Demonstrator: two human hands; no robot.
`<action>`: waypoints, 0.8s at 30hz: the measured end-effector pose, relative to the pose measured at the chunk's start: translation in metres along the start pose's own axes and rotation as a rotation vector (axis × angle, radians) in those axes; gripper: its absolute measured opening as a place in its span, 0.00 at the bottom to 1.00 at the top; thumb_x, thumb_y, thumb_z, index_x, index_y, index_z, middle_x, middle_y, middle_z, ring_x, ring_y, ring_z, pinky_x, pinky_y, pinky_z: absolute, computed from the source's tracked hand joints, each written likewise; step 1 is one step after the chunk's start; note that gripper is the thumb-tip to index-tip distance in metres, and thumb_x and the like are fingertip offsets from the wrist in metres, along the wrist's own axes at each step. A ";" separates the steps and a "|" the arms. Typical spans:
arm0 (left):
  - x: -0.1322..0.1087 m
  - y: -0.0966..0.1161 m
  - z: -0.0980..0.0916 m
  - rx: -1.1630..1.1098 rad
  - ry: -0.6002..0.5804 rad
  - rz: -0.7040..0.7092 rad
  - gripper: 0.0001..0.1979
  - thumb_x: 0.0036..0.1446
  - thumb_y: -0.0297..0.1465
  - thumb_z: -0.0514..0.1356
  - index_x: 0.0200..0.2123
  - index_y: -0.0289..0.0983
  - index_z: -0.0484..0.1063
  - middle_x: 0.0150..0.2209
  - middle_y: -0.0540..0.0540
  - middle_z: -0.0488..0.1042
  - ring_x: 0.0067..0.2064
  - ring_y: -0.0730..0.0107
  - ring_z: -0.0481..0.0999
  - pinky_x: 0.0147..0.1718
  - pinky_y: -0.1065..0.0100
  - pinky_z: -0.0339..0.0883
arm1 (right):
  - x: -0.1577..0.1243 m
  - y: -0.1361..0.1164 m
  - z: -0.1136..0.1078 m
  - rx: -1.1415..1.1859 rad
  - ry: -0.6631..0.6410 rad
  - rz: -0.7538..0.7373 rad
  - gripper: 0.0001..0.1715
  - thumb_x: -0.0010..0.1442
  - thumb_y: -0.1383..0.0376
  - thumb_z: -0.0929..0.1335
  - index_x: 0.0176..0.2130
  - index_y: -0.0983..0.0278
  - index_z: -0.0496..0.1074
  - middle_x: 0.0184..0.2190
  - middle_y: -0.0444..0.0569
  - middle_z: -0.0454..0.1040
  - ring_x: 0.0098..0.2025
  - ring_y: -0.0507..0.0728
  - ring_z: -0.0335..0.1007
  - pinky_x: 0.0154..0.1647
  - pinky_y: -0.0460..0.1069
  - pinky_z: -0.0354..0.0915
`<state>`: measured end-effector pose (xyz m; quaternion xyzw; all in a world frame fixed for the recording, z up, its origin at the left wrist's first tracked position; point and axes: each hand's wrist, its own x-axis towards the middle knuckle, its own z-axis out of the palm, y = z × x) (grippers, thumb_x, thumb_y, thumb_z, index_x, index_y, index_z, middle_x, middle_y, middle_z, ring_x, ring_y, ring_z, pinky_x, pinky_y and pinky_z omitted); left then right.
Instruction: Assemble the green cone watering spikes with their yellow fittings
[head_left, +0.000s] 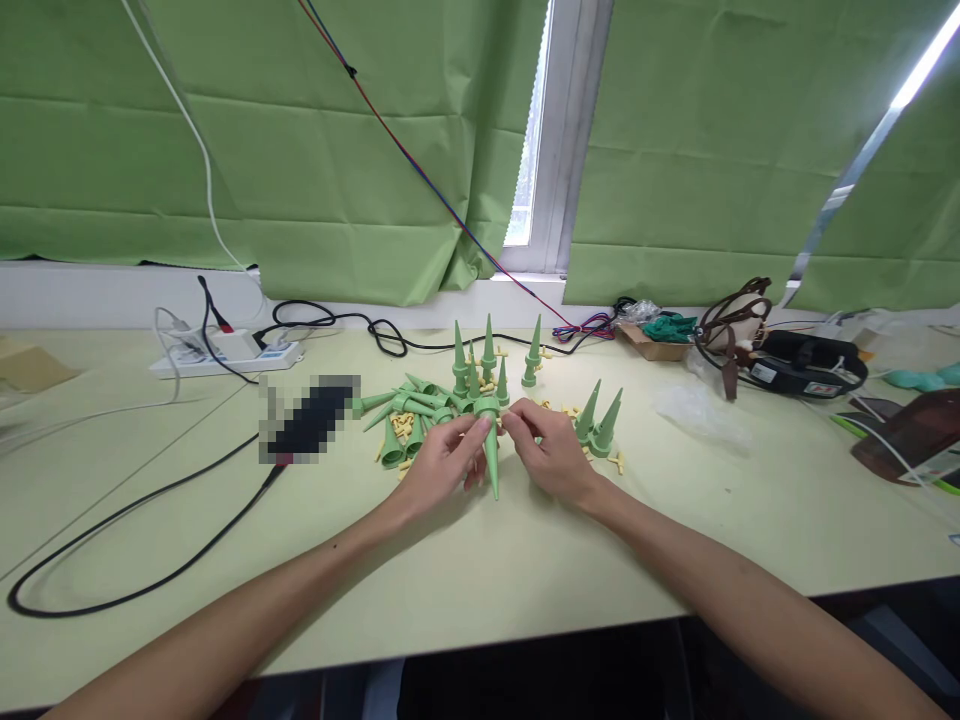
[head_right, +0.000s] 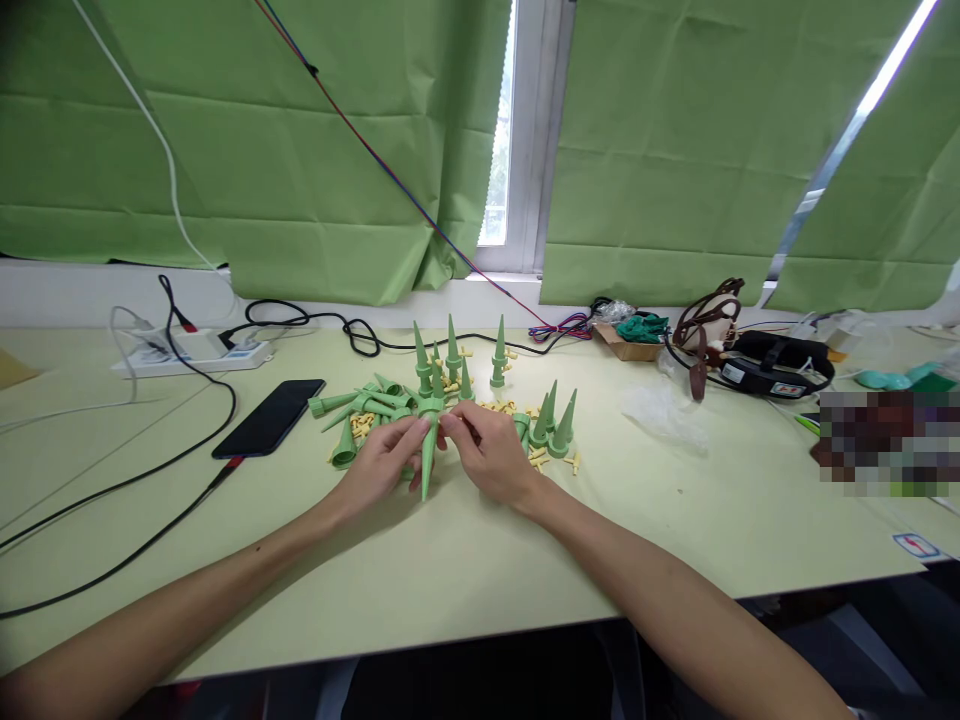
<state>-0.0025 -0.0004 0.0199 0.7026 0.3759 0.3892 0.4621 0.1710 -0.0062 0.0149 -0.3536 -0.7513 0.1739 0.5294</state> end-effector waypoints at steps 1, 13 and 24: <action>0.000 0.001 0.000 0.007 0.004 0.007 0.21 0.64 0.47 0.53 0.30 0.36 0.66 0.19 0.53 0.66 0.19 0.76 0.67 0.21 0.72 0.61 | 0.000 0.000 0.000 0.003 -0.001 0.004 0.17 0.69 0.63 0.61 0.29 0.63 0.66 0.21 0.39 0.62 0.22 0.48 0.53 0.27 0.45 0.53; 0.000 -0.003 0.002 0.046 0.046 0.037 0.14 0.60 0.43 0.60 0.36 0.40 0.61 0.17 0.57 0.62 0.19 0.74 0.62 0.20 0.72 0.57 | 0.000 0.001 0.000 0.006 -0.019 0.030 0.15 0.69 0.62 0.60 0.29 0.62 0.61 0.20 0.38 0.57 0.22 0.49 0.51 0.26 0.46 0.51; -0.004 -0.007 0.002 0.417 0.172 0.463 0.06 0.61 0.29 0.57 0.42 0.40 0.69 0.39 0.47 0.69 0.32 0.73 0.69 0.26 0.73 0.64 | -0.001 0.001 0.001 0.006 -0.039 0.104 0.24 0.70 0.59 0.57 0.23 0.61 0.54 0.17 0.40 0.56 0.21 0.49 0.50 0.25 0.48 0.50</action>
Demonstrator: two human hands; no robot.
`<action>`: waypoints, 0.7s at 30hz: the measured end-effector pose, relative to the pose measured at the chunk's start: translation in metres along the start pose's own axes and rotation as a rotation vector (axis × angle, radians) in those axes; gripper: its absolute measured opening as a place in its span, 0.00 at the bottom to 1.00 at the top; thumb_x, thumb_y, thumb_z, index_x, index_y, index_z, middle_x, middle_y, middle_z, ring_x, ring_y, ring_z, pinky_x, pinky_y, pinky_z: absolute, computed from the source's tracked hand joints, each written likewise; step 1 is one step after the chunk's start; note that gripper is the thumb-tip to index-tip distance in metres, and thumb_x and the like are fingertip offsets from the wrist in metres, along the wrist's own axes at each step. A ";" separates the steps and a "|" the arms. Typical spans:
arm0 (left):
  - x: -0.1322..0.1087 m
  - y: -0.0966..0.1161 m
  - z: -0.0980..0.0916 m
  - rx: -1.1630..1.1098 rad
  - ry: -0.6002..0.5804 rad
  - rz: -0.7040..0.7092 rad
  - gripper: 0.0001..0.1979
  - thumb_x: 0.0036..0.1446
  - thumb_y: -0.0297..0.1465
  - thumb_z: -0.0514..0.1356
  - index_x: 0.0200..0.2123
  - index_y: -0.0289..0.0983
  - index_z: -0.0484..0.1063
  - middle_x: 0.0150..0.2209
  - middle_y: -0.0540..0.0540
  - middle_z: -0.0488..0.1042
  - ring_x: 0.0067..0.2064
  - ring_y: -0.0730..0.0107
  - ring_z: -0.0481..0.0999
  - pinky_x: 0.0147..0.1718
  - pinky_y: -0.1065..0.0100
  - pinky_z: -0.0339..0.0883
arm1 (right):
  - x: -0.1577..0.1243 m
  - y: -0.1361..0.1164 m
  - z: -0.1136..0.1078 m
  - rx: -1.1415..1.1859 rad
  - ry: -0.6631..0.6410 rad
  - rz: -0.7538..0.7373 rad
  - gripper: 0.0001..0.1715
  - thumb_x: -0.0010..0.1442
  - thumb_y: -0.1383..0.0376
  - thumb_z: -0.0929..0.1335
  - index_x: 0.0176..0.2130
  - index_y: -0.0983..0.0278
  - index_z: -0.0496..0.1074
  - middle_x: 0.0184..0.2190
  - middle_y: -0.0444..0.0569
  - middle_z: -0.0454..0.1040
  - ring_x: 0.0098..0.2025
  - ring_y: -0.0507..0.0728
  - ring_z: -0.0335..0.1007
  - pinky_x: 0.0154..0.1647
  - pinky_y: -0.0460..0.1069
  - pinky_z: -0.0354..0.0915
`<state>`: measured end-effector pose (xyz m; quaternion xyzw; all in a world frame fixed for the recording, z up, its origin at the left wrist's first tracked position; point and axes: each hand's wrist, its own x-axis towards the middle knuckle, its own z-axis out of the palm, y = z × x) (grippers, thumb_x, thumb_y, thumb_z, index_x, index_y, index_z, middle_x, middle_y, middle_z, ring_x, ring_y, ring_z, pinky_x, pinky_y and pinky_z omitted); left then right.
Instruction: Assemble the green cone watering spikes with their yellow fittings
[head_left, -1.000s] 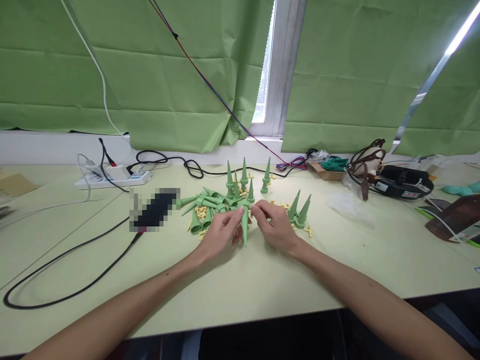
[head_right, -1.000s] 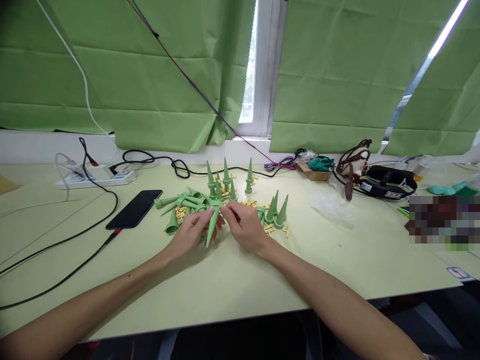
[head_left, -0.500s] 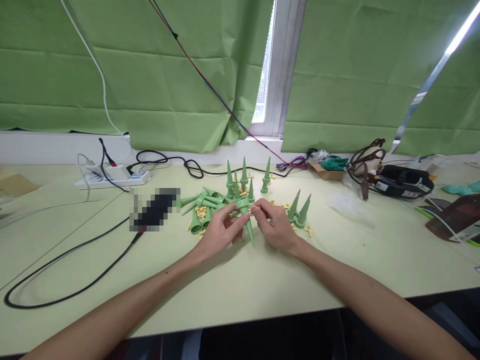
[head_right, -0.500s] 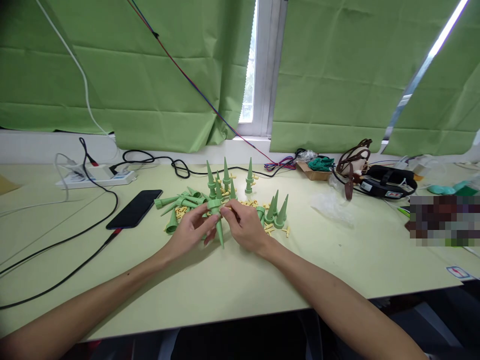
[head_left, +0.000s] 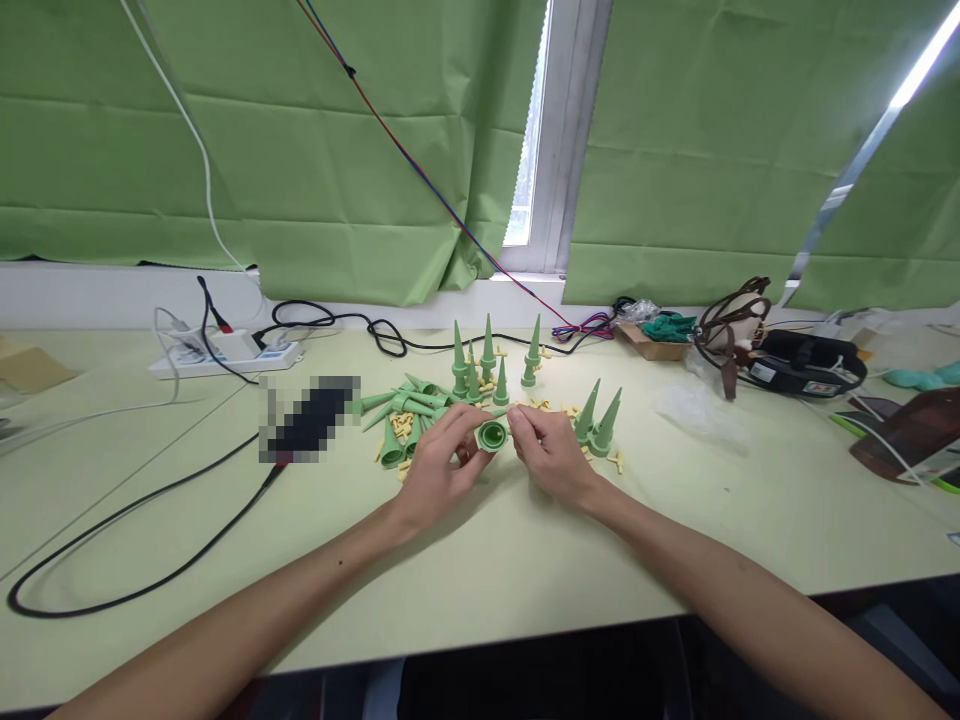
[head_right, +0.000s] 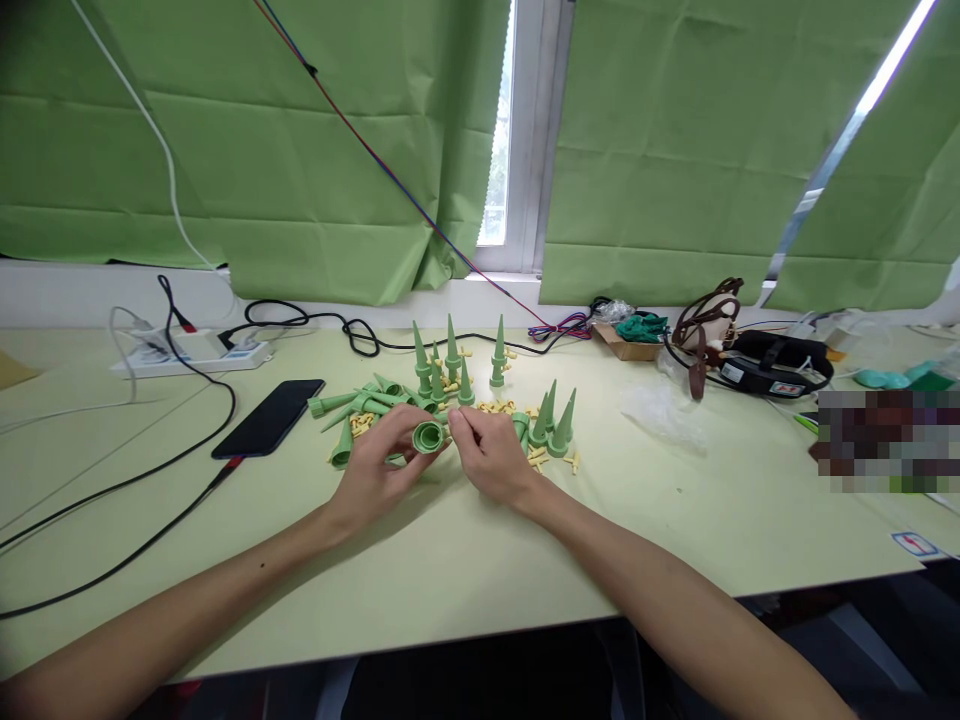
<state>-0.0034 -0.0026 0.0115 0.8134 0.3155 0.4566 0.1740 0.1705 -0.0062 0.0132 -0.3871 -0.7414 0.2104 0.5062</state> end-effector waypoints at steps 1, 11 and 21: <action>0.000 0.000 0.000 0.016 -0.001 0.000 0.06 0.61 0.28 0.57 0.42 0.40 0.69 0.39 0.46 0.69 0.32 0.73 0.69 0.26 0.73 0.64 | 0.000 0.000 0.000 -0.002 0.000 -0.001 0.24 0.70 0.59 0.57 0.22 0.61 0.53 0.17 0.40 0.56 0.20 0.49 0.50 0.25 0.48 0.50; 0.004 0.000 0.001 -0.021 -0.039 -0.245 0.07 0.59 0.32 0.58 0.42 0.39 0.67 0.37 0.48 0.72 0.28 0.75 0.69 0.26 0.73 0.64 | 0.002 -0.003 -0.001 -0.005 0.038 0.011 0.24 0.70 0.58 0.57 0.23 0.61 0.54 0.18 0.40 0.57 0.20 0.49 0.51 0.24 0.48 0.50; 0.005 -0.003 0.002 -0.332 -0.055 -0.481 0.09 0.62 0.38 0.56 0.42 0.40 0.64 0.32 0.51 0.73 0.20 0.76 0.68 0.19 0.72 0.61 | 0.001 -0.003 -0.001 -0.011 0.044 -0.008 0.24 0.70 0.58 0.57 0.24 0.62 0.57 0.18 0.41 0.60 0.21 0.49 0.53 0.26 0.47 0.54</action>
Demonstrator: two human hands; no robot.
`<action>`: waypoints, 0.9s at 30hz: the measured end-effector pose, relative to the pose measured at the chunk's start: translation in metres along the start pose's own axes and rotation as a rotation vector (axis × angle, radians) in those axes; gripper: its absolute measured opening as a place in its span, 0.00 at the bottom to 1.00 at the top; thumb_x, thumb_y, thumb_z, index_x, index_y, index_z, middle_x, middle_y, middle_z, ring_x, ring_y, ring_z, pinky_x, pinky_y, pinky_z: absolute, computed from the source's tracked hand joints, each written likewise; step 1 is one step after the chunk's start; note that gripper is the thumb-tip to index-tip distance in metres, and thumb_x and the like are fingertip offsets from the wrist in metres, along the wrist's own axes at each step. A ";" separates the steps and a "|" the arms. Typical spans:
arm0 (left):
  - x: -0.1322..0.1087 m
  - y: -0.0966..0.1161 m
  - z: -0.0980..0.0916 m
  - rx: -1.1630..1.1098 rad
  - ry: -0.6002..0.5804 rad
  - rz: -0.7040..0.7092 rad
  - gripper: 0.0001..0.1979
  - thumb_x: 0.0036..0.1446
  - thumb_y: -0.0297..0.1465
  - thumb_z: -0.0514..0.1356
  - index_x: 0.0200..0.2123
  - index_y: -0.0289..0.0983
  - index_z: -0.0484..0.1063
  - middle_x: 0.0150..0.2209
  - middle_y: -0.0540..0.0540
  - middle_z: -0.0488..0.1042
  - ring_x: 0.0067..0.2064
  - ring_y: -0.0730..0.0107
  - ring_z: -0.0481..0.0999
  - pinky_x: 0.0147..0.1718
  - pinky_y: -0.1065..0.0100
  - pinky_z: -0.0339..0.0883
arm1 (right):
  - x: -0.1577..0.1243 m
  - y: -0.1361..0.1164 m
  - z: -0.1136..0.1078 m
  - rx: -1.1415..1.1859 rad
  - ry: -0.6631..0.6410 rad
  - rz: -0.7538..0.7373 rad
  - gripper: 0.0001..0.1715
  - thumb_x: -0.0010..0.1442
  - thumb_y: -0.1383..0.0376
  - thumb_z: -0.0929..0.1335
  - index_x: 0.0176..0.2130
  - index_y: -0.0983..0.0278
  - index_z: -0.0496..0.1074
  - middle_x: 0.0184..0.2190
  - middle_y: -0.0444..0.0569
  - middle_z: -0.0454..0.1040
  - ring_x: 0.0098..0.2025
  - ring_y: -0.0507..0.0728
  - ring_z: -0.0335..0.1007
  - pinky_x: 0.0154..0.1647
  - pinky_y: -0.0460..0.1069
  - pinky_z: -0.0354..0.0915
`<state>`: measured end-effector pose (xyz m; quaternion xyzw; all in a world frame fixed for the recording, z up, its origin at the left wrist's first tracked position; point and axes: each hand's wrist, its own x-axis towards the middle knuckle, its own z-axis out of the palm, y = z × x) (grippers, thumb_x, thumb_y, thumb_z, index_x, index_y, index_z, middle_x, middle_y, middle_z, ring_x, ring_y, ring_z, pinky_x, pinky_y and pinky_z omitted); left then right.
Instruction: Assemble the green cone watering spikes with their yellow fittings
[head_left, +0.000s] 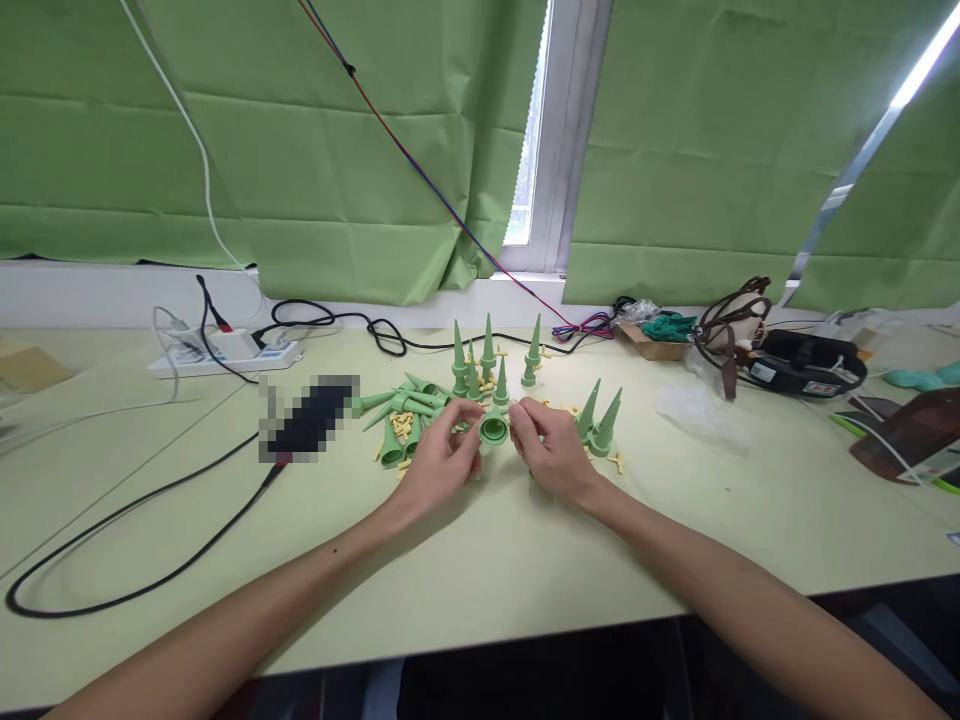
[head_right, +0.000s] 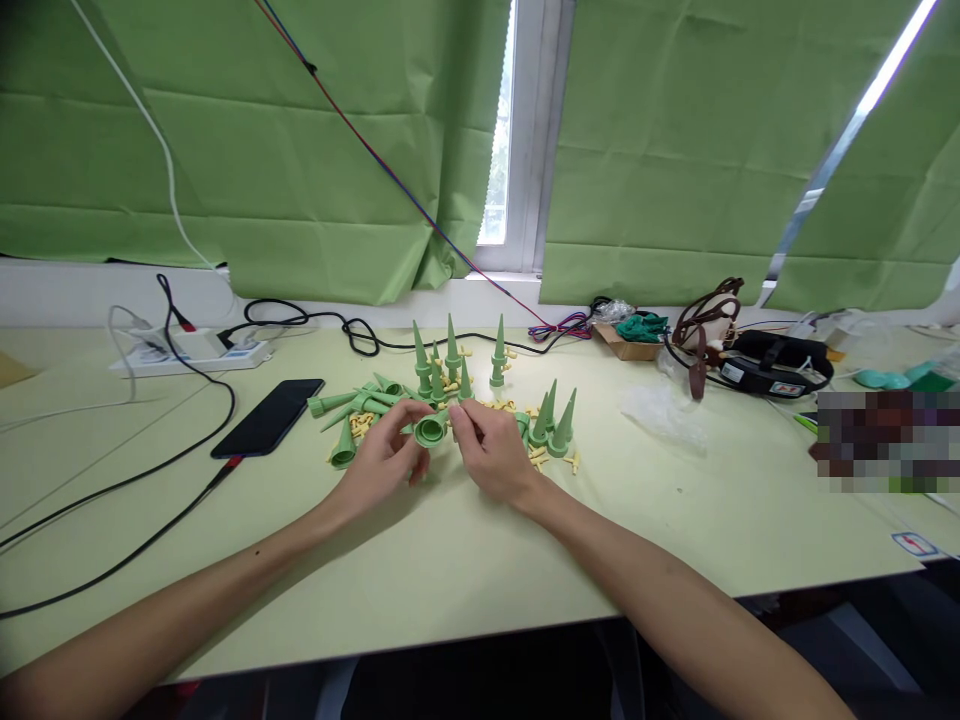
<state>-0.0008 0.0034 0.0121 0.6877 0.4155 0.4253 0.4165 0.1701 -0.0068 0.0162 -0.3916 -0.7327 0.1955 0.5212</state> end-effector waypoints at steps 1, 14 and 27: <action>0.001 0.000 0.000 -0.030 -0.016 -0.012 0.11 0.63 0.41 0.55 0.39 0.39 0.65 0.27 0.52 0.72 0.20 0.75 0.68 0.18 0.72 0.61 | 0.000 0.000 0.000 -0.001 -0.001 -0.001 0.23 0.70 0.58 0.57 0.24 0.61 0.57 0.18 0.41 0.60 0.21 0.49 0.54 0.26 0.47 0.54; 0.002 0.004 -0.002 -0.357 -0.262 -0.165 0.22 0.62 0.50 0.55 0.32 0.35 0.71 0.18 0.49 0.69 0.19 0.71 0.69 0.17 0.70 0.62 | 0.000 -0.002 -0.001 -0.024 -0.026 -0.077 0.20 0.69 0.61 0.59 0.25 0.62 0.59 0.20 0.41 0.62 0.22 0.49 0.55 0.27 0.47 0.56; -0.001 0.010 -0.005 -0.202 -0.189 0.002 0.15 0.61 0.43 0.60 0.31 0.38 0.64 0.20 0.54 0.66 0.19 0.74 0.68 0.18 0.72 0.61 | 0.000 0.001 0.000 -0.085 -0.024 -0.093 0.21 0.69 0.61 0.59 0.25 0.61 0.53 0.20 0.40 0.54 0.22 0.49 0.48 0.26 0.47 0.51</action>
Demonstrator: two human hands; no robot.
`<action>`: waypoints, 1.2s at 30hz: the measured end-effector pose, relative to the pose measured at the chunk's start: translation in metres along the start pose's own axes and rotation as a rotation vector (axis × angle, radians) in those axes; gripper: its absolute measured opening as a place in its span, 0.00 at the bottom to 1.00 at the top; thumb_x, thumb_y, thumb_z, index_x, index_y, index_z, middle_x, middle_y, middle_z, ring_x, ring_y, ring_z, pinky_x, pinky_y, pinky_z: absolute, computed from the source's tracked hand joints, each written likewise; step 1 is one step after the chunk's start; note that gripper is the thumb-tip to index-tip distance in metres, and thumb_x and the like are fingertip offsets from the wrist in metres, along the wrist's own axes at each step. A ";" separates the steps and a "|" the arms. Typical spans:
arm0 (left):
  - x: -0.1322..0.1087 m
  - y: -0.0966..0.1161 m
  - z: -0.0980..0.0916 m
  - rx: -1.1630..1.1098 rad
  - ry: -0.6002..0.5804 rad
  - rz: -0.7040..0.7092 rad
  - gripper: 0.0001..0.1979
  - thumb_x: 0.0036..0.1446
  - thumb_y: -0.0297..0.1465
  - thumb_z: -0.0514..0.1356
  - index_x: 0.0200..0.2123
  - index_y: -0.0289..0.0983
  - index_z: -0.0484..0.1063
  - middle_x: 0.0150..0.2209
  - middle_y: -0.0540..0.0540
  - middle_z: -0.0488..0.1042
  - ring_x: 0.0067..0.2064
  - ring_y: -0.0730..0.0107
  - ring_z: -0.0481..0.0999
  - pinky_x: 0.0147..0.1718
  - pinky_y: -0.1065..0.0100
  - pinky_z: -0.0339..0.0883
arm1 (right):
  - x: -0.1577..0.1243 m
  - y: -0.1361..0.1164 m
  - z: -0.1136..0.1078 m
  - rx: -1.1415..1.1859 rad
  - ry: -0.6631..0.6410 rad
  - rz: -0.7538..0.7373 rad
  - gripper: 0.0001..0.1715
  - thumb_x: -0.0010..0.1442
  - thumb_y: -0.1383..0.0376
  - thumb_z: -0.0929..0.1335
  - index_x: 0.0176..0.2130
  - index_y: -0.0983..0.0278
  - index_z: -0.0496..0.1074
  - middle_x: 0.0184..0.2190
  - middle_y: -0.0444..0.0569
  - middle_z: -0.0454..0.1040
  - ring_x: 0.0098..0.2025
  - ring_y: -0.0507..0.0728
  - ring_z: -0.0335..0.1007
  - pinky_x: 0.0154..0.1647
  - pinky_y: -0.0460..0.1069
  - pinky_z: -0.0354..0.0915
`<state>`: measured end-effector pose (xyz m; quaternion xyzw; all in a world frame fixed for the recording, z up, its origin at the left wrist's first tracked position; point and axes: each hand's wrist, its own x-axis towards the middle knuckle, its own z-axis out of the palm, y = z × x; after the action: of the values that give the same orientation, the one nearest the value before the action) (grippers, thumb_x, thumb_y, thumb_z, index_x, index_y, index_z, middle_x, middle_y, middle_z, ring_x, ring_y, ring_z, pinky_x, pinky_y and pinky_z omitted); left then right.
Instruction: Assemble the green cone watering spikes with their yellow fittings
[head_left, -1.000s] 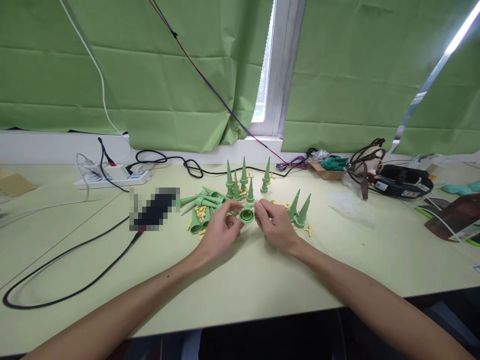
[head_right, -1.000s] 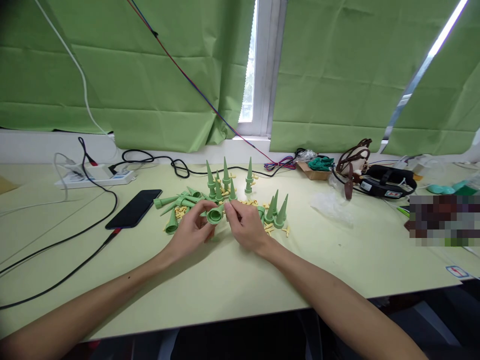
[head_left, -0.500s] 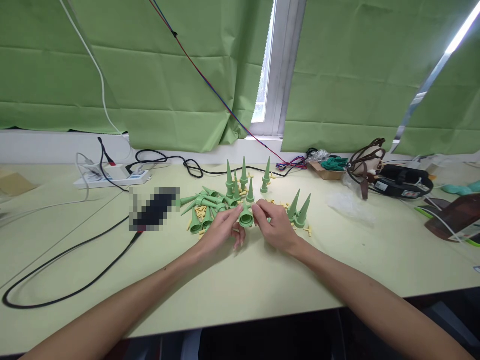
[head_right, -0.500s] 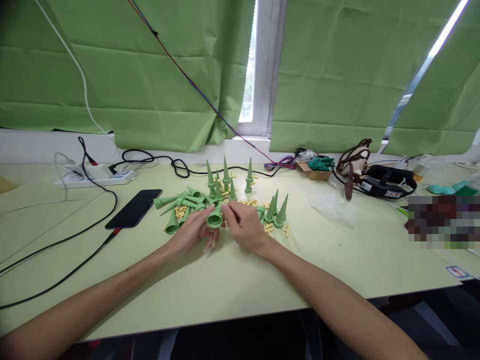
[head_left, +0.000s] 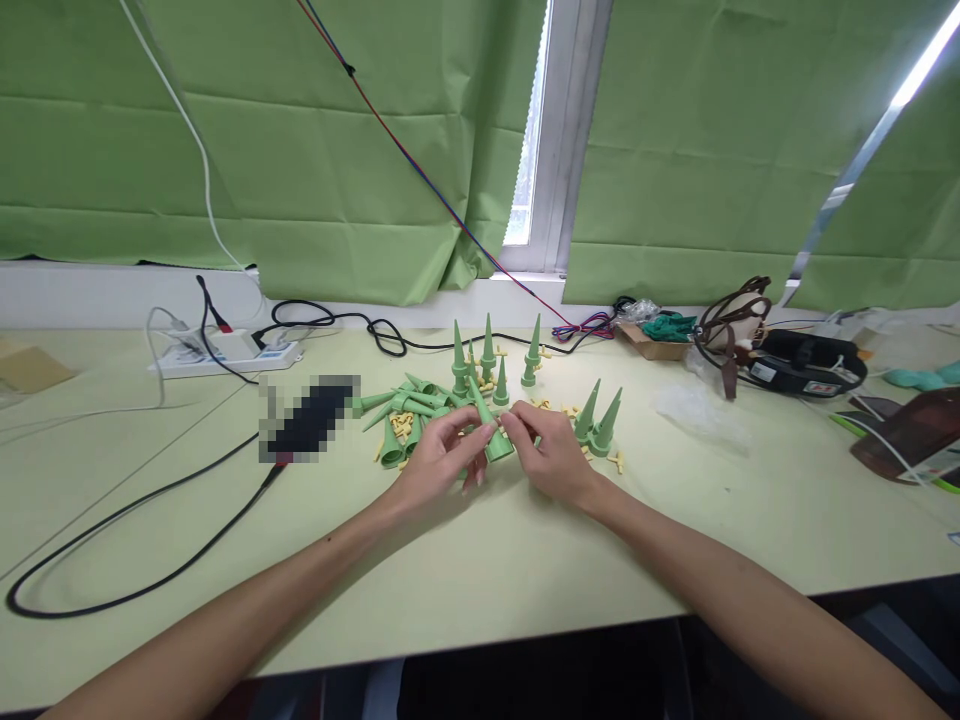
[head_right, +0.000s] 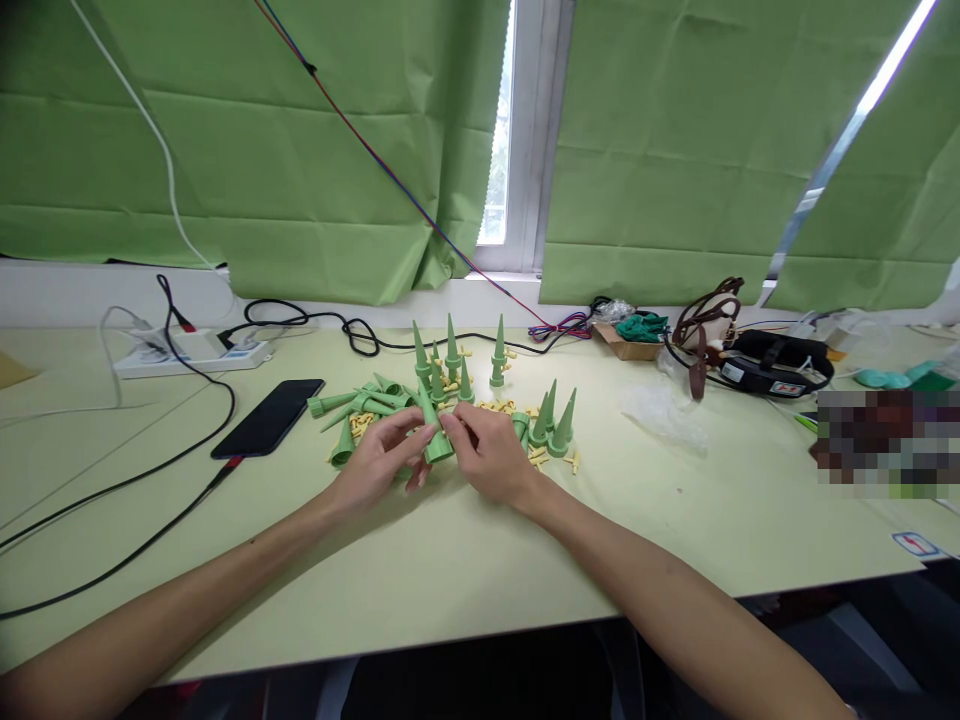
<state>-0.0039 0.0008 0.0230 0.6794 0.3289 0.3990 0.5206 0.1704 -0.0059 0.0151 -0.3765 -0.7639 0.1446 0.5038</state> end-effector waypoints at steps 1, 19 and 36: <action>-0.001 0.001 0.001 0.042 0.007 0.023 0.14 0.61 0.42 0.60 0.32 0.38 0.65 0.19 0.55 0.66 0.19 0.74 0.67 0.19 0.72 0.61 | 0.000 0.000 0.000 0.001 -0.001 0.005 0.21 0.69 0.61 0.59 0.24 0.61 0.52 0.20 0.39 0.53 0.22 0.49 0.48 0.25 0.47 0.51; -0.007 -0.006 0.007 0.567 0.220 0.395 0.06 0.62 0.33 0.58 0.42 0.39 0.69 0.51 0.42 0.67 0.26 0.79 0.68 0.24 0.72 0.68 | 0.002 0.005 0.003 -0.024 0.059 0.103 0.23 0.68 0.61 0.59 0.22 0.62 0.50 0.17 0.38 0.50 0.20 0.48 0.44 0.24 0.47 0.47; 0.001 -0.007 0.001 0.097 0.039 -0.078 0.24 0.64 0.50 0.51 0.30 0.35 0.69 0.20 0.50 0.68 0.18 0.74 0.67 0.16 0.73 0.60 | 0.000 0.002 -0.001 0.154 0.004 0.150 0.20 0.70 0.56 0.59 0.28 0.62 0.59 0.20 0.39 0.60 0.21 0.49 0.53 0.25 0.47 0.53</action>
<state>-0.0030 0.0023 0.0166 0.6826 0.3839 0.3753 0.4958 0.1720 -0.0048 0.0141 -0.3931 -0.7191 0.2398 0.5204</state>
